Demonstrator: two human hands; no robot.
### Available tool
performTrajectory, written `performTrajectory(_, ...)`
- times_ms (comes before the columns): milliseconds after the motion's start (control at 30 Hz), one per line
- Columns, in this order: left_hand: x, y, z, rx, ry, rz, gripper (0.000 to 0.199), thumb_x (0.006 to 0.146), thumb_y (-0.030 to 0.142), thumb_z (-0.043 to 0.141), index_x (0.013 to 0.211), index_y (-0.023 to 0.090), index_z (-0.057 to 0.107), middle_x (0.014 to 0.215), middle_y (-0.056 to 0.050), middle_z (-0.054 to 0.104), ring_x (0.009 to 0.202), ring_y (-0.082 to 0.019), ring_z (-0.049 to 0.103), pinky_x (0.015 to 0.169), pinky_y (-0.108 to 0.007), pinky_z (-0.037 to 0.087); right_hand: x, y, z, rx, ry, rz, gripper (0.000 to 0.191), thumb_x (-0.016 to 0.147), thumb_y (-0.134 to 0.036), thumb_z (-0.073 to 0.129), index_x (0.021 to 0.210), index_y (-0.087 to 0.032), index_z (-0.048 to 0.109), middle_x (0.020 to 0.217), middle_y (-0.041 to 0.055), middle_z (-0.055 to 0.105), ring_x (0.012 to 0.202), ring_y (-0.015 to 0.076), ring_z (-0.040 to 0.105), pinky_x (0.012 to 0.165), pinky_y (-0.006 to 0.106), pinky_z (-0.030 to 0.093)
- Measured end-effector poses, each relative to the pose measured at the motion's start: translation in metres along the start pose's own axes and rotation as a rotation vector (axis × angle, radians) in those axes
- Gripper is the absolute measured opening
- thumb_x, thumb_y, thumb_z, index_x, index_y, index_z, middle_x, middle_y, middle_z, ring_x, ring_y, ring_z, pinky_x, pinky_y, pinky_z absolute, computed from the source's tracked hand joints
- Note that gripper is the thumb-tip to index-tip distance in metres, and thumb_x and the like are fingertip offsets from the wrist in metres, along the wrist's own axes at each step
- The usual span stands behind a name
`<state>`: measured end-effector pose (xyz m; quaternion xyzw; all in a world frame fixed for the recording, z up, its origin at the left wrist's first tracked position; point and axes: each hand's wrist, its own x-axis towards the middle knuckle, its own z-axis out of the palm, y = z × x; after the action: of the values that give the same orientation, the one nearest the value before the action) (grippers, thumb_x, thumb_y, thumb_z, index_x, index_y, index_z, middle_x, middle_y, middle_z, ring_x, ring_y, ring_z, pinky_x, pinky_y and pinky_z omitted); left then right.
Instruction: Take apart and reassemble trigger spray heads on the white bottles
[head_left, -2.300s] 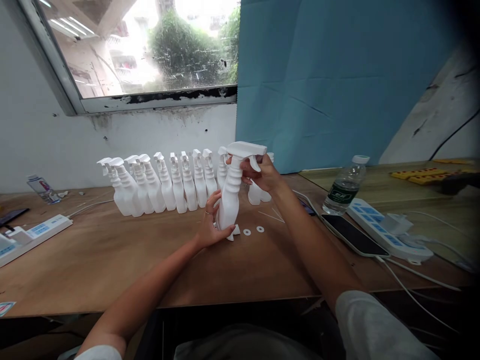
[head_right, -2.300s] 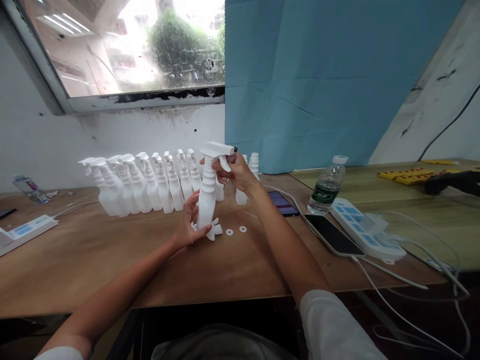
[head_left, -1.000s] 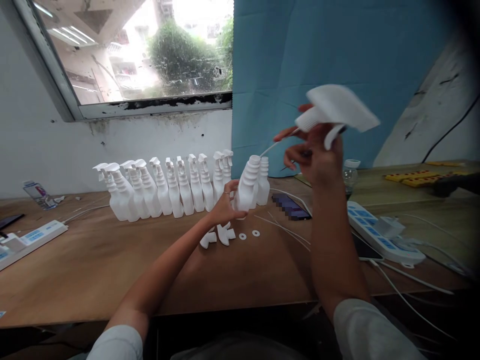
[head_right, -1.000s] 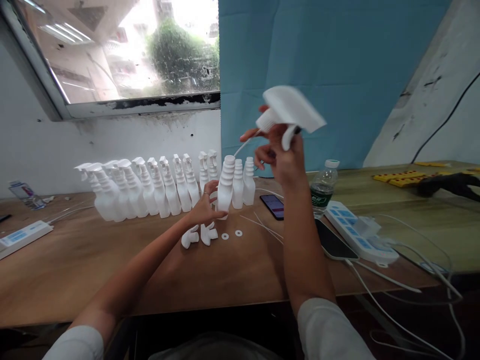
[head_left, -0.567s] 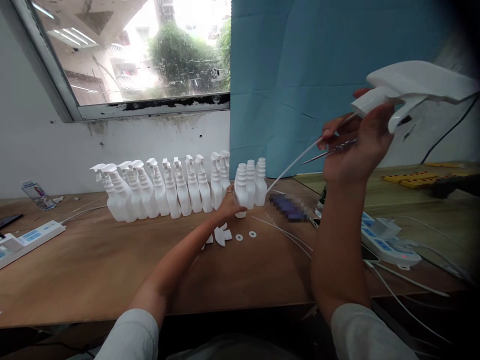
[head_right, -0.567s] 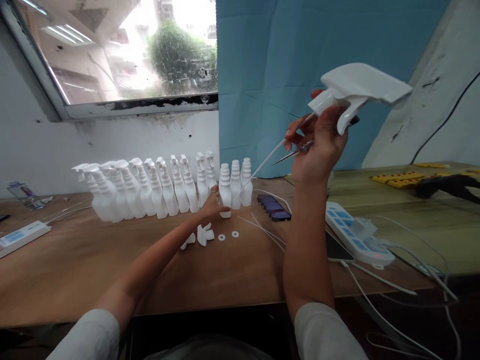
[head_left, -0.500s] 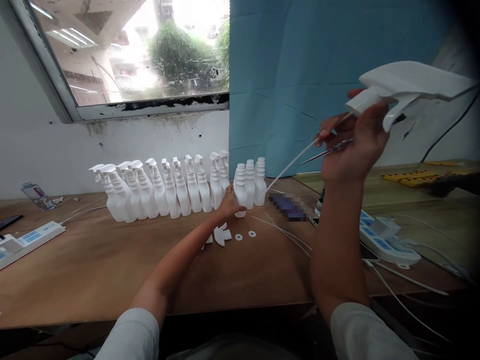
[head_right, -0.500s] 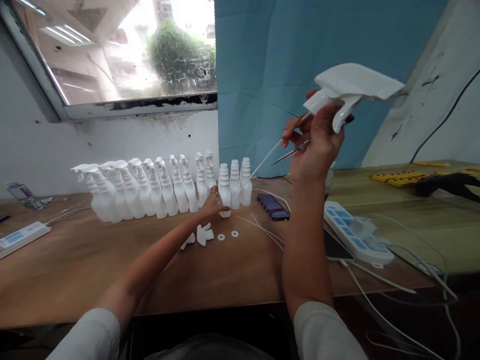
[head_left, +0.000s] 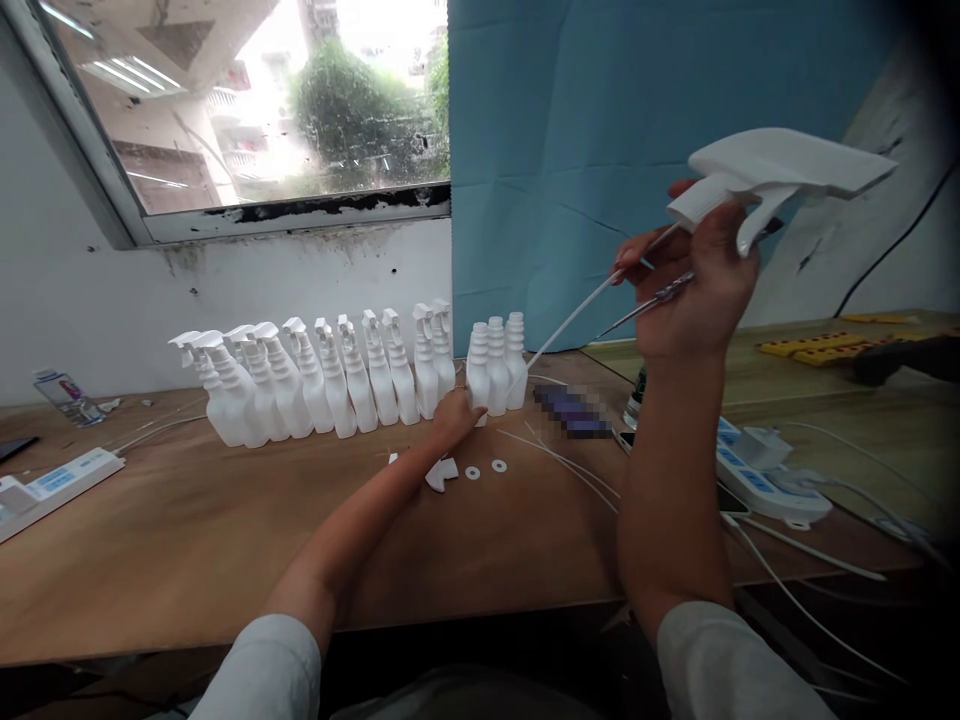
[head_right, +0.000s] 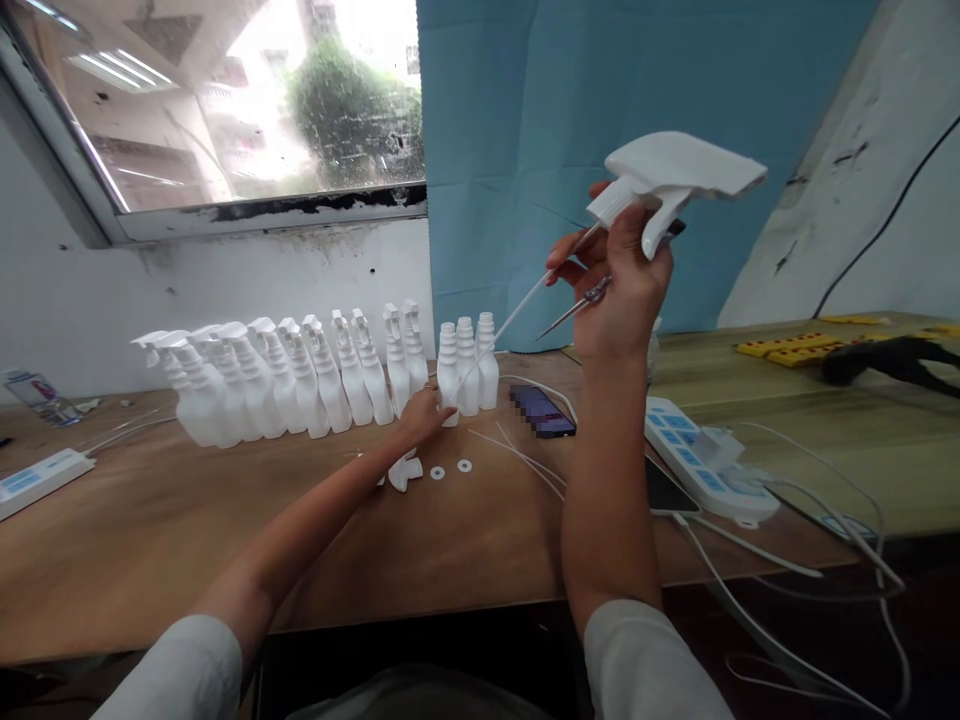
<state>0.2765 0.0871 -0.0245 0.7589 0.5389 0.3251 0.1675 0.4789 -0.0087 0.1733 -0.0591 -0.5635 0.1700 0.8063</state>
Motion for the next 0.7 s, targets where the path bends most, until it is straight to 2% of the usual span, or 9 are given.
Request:
performTrajectory(133, -0.002, 0.008, -0.005, 0.186, -0.009, -0.052, 0.045, 0.082, 0.044, 0.065, 0.112, 0.011, 0.059, 0.109, -0.020, 0.065, 0.106, -0.036, 0.061, 0.088, -0.043, 0.047, -0.001, 0.002, 0.001, -0.014, 0.040, 0.035, 0.042, 0.079, -0.052, 0.069, 0.101, -0.016, 0.065, 0.066, 0.0010, 0.064, 0.066, 0.0155, 0.063, 0.068, 0.035, 0.052)
performTrajectory(200, -0.001, 0.012, -0.006, 0.250, -0.016, -0.055, 0.042, 0.084, 0.046, 0.062, 0.108, 0.012, 0.061, 0.110, -0.020, 0.065, 0.106, -0.035, 0.062, 0.087, -0.042, 0.047, -0.001, 0.003, 0.003, -0.017, 0.038, 0.064, 0.033, 0.085, -0.045, 0.065, 0.101, -0.016, 0.063, 0.069, 0.0006, 0.064, 0.069, 0.0148, 0.064, 0.076, 0.038, 0.052)
performTrajectory(267, 0.001, 0.014, -0.007, 0.299, -0.025, -0.057, 0.040, 0.085, 0.046, 0.060, 0.107, 0.013, 0.061, 0.110, -0.019, 0.065, 0.106, -0.034, 0.062, 0.087, -0.042, 0.047, -0.001, 0.003, 0.004, -0.021, 0.058, 0.103, 0.021, 0.090, -0.036, 0.060, 0.101, -0.017, 0.060, 0.072, -0.0004, 0.063, 0.073, 0.0131, 0.064, 0.078, 0.038, 0.052)
performTrajectory(333, 0.002, 0.015, -0.007, 0.335, -0.034, -0.062, 0.040, 0.087, 0.047, 0.058, 0.107, 0.013, 0.062, 0.110, -0.019, 0.066, 0.105, -0.033, 0.062, 0.086, -0.041, 0.048, -0.001, 0.002, 0.006, -0.009, 0.082, 0.144, 0.015, 0.091, -0.031, 0.061, 0.099, -0.018, 0.059, 0.074, -0.0009, 0.062, 0.073, 0.0112, 0.062, 0.071, 0.031, 0.051)
performTrajectory(400, 0.002, 0.015, -0.009, 0.360, -0.045, -0.069, 0.040, 0.087, 0.049, 0.056, 0.105, 0.013, 0.063, 0.109, -0.018, 0.066, 0.104, -0.032, 0.063, 0.086, -0.040, 0.048, 0.001, 0.002, 0.005, 0.026, 0.077, 0.188, 0.018, 0.087, -0.030, 0.066, 0.097, -0.018, 0.059, 0.070, -0.0021, 0.056, 0.065, 0.0092, 0.056, 0.059, 0.024, 0.046)
performTrajectory(467, 0.000, 0.014, -0.012, 0.376, -0.054, -0.072, 0.041, 0.086, 0.050, 0.056, 0.103, 0.013, 0.065, 0.107, -0.018, 0.067, 0.102, -0.033, 0.064, 0.084, -0.040, 0.049, 0.003, 0.003, 0.003, 0.014, 0.088, 0.231, 0.023, 0.082, -0.033, 0.072, 0.092, -0.017, 0.059, 0.059, -0.0061, 0.042, 0.052, 0.0071, 0.044, 0.047, 0.021, 0.034)
performTrajectory(567, -0.012, 0.012, -0.023, 0.383, -0.051, -0.061, 0.040, 0.087, 0.048, 0.056, 0.105, 0.013, 0.065, 0.107, -0.018, 0.067, 0.102, -0.033, 0.064, 0.083, -0.040, 0.048, 0.003, 0.007, -0.001, -0.155, 0.198, 0.262, 0.031, 0.077, -0.041, 0.075, 0.083, -0.016, 0.058, 0.051, -0.0109, 0.025, 0.041, 0.0044, 0.023, 0.039, 0.021, 0.016)
performTrajectory(633, -0.024, 0.010, -0.034, 0.372, -0.039, -0.045, 0.039, 0.088, 0.046, 0.054, 0.110, 0.015, 0.064, 0.108, -0.017, 0.068, 0.103, -0.032, 0.064, 0.084, -0.039, 0.048, -0.003, 0.010, -0.003, -0.255, 0.242, 0.278, 0.037, 0.072, -0.046, 0.076, 0.079, -0.015, 0.058, 0.048, -0.0113, 0.027, 0.039, 0.0036, 0.019, 0.037, 0.022, 0.011)
performTrajectory(700, -0.039, 0.007, -0.046, 0.345, -0.033, -0.029, 0.040, 0.089, 0.046, 0.052, 0.113, 0.016, 0.063, 0.105, -0.016, 0.069, 0.100, -0.031, 0.065, 0.082, -0.038, 0.048, -0.016, 0.014, -0.003, -0.300, 0.229, 0.337, 0.041, 0.066, -0.048, 0.078, 0.074, -0.015, 0.056, 0.047, -0.0108, 0.030, 0.038, 0.0032, 0.021, 0.037, 0.021, 0.010)
